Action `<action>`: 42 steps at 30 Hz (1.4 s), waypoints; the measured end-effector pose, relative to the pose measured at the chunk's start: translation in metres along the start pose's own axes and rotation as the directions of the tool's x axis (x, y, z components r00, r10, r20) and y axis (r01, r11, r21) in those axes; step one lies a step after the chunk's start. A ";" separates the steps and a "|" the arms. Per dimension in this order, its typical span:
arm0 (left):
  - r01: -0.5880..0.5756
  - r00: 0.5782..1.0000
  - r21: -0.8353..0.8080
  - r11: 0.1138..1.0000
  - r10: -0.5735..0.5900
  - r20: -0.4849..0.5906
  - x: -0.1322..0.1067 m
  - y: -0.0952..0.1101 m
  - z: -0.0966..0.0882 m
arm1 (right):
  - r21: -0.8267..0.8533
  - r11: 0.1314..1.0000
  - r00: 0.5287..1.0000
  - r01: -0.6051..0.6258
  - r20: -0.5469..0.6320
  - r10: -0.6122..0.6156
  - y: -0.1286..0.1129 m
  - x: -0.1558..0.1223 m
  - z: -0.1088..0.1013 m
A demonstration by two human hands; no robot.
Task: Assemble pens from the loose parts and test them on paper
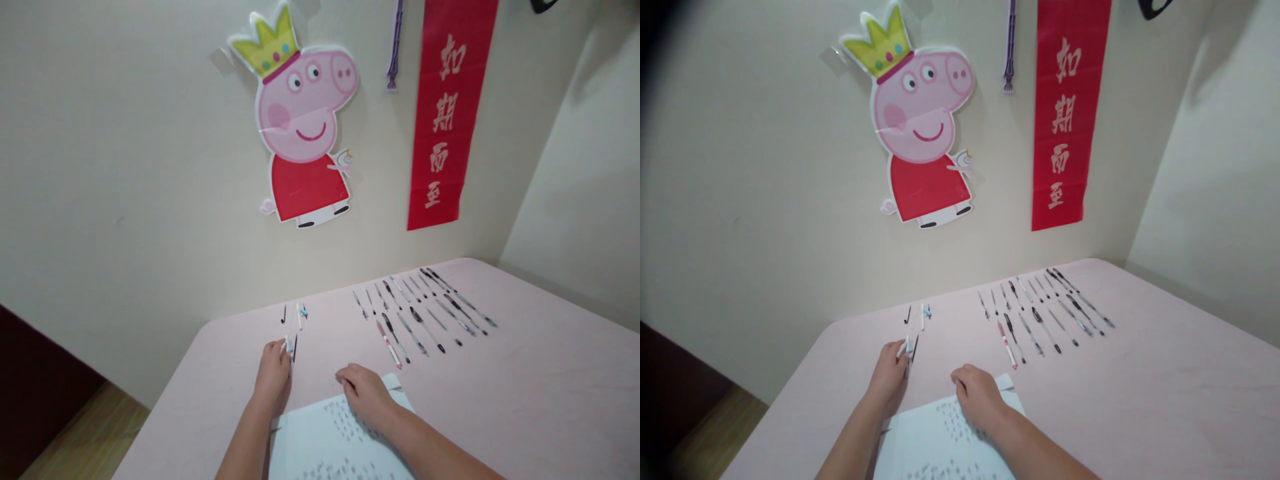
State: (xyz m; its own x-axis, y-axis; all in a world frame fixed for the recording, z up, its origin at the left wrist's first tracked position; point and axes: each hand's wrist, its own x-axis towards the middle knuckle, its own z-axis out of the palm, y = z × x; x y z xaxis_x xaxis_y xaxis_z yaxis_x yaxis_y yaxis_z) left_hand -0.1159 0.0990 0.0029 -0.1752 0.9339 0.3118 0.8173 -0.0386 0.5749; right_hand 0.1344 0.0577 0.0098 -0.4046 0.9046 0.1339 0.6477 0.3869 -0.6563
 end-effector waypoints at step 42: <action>-0.242 0.896 -0.092 0.966 0.259 0.361 -0.035 0.069 0.018 | 0.078 0.997 0.994 0.007 -0.114 0.002 0.008 0.006 0.005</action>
State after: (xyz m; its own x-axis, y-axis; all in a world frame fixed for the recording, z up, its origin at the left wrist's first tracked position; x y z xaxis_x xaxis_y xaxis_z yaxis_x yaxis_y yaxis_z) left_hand -0.0437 0.0703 0.0183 0.2529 0.9551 0.1545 0.7813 -0.2958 0.5496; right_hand 0.1343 0.0656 0.0017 -0.3274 0.9198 0.2162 0.5923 0.3781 -0.7115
